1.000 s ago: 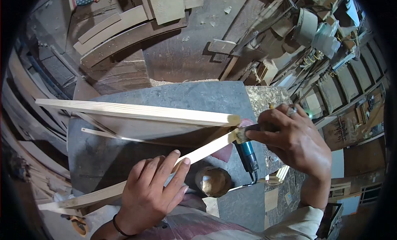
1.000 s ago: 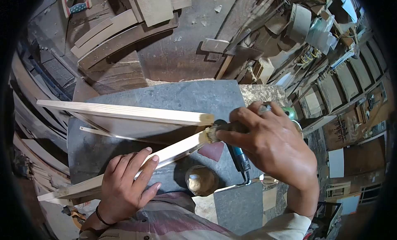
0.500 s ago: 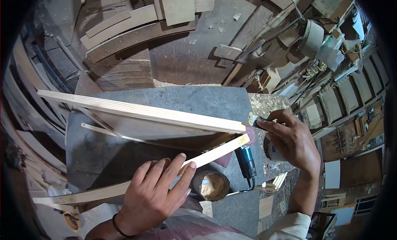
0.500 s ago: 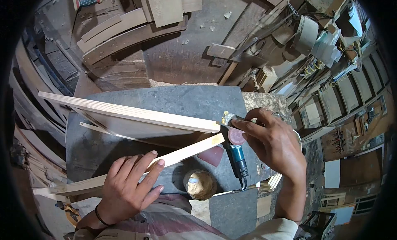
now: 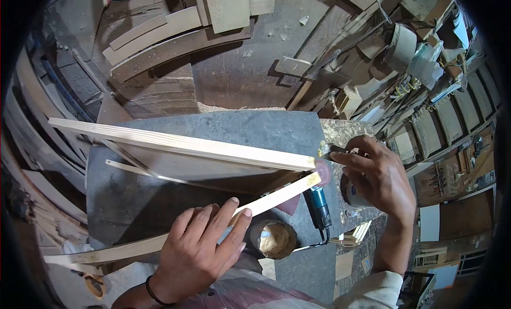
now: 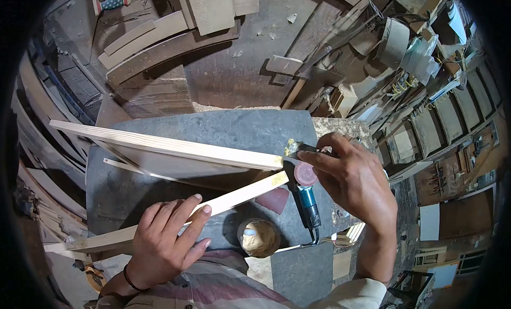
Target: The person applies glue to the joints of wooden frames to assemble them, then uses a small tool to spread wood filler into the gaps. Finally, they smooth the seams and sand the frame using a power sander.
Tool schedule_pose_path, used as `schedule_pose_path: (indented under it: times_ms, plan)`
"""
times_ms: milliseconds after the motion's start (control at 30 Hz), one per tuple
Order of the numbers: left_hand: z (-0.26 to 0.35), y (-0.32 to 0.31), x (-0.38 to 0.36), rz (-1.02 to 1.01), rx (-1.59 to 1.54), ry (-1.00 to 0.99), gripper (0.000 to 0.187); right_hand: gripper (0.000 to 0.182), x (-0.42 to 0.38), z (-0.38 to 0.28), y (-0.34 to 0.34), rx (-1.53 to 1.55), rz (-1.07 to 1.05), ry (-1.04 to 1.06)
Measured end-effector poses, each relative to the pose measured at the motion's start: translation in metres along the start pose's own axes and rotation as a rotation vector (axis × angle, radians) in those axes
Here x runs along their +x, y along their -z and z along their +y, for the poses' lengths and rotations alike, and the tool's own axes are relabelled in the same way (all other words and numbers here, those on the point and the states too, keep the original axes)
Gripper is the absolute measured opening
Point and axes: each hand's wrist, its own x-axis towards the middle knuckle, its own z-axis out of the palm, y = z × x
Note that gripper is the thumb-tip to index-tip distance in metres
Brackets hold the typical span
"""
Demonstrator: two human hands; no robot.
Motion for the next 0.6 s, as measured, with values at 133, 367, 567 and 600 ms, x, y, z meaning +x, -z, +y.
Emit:
schedule_pose_path:
  times_ms: [133, 367, 567, 600]
  plan:
    - [0.0, -0.001, 0.001, 0.015, 0.015, -0.006, 0.059, 0.027, 0.005, -0.006, 0.003, -0.013, -0.033, 0.07]
    - [0.0, 0.0, -0.001, 0.012, 0.029, -0.006, 0.059, 0.024, 0.009, 0.001, 0.015, -0.072, -0.136, 0.062]
    - [0.0, 0.001, 0.0, 0.008, 0.041, -0.011, 0.057, 0.026, 0.013, -0.011, 0.013, -0.076, -0.103, 0.085]
    - [-0.001, 0.0, 0.0, 0.036, 0.025, -0.023, 0.056, 0.027, 0.016, -0.013, 0.012, -0.082, -0.151, 0.088]
